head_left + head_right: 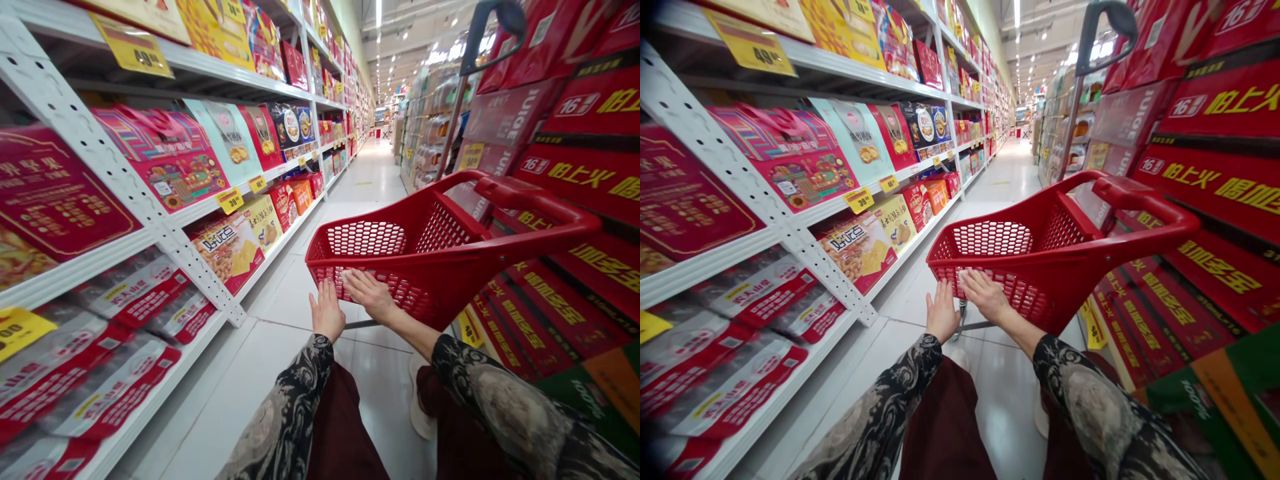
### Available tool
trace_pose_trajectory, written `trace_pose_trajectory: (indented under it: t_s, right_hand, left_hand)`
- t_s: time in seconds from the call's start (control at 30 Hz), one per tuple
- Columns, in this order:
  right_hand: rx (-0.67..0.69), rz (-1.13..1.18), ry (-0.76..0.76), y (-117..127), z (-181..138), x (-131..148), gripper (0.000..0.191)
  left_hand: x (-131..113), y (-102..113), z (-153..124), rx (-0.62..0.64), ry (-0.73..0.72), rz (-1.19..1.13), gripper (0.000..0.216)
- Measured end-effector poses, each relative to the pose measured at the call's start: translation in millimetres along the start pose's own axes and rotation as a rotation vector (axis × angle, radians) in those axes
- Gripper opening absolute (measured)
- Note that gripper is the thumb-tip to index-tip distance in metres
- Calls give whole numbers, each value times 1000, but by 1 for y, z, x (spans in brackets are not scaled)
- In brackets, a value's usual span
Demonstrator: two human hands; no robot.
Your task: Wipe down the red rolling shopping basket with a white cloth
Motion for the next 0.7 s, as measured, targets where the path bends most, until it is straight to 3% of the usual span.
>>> trace_pose_trajectory:
  t_s: [0.17, 0.4, 0.5, 0.7]
  right_hand:
    - [-29, -53, -30, 12, 13, -16, 38]
    - [86, -54, -6, -11, -41, -13, 34]
    - [35, -32, -27, 9, -44, -17, 34]
    - [-70, -29, -190, 58, -16, -41, 40]
  left_hand:
    - [-19, -1, 9, -7, -47, -11, 78]
    - [-32, -9, 4, 9, -132, 13, 75]
    - [-37, -5, 4, 14, -136, 15, 77]
    - [-60, 8, 13, -9, -142, -9, 76]
Point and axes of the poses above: each hand's wrist, its own z-axis towards the middle knuckle, its own y-axis out of the back of the hand, x = y × z, the point moved 2 cm from there along z, towards the middle knuckle, and after that the axes turned 9 degrees about -y, right-handed, at the moved point
